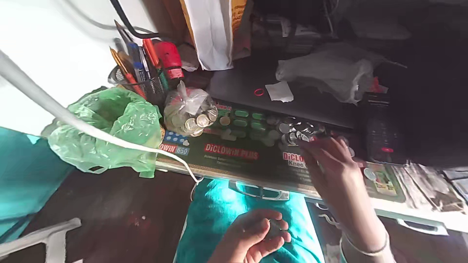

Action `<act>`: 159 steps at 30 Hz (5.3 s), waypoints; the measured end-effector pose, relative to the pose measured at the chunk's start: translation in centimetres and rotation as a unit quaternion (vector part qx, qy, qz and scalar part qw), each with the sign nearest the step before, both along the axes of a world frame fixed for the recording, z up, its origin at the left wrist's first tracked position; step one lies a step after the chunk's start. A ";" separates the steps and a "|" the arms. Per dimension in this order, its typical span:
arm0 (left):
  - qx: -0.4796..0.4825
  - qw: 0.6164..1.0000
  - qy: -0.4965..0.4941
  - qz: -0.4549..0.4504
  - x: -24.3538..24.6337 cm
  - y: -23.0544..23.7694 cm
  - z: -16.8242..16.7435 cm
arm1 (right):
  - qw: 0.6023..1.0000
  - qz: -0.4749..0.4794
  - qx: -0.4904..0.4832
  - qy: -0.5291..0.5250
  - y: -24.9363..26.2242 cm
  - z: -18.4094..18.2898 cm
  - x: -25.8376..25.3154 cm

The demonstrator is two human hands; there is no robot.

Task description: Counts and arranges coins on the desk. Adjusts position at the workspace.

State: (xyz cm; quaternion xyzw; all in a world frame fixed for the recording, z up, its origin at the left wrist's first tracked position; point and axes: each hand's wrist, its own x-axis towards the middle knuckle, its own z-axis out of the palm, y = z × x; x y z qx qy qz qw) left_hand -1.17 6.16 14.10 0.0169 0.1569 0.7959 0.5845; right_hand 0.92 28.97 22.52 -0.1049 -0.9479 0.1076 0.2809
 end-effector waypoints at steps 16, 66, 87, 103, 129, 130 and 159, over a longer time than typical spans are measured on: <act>-0.024 0.999 -0.001 0.027 -1.1 -0.7 -0.3 | 0.994 -0.030 -0.107 -0.013 1.7 0.6 4.5; -0.031 0.999 -0.013 0.036 -0.4 -0.4 -0.6 | 0.995 0.034 0.055 -0.080 -2.8 -1.3 -1.3; -0.065 0.996 -0.012 0.057 -0.4 0.2 -0.3 | 0.975 -0.149 0.149 0.074 4.6 -2.5 9.3; -0.058 0.996 -0.026 0.066 -0.6 -0.3 -0.8 | 0.997 0.002 0.046 -0.062 0.6 -1.5 -0.6; -0.064 0.997 -0.025 0.040 0.2 0.8 -0.9 | 0.996 -0.026 0.030 -0.082 -1.3 -1.7 5.0; -0.062 0.997 -0.024 0.040 0.1 0.8 -0.8 | 0.995 -0.017 0.041 -0.088 -1.7 -1.9 4.8; -0.090 0.995 -0.010 0.037 1.0 0.6 0.2 | 0.972 -0.106 -0.125 0.170 0.7 -2.1 9.6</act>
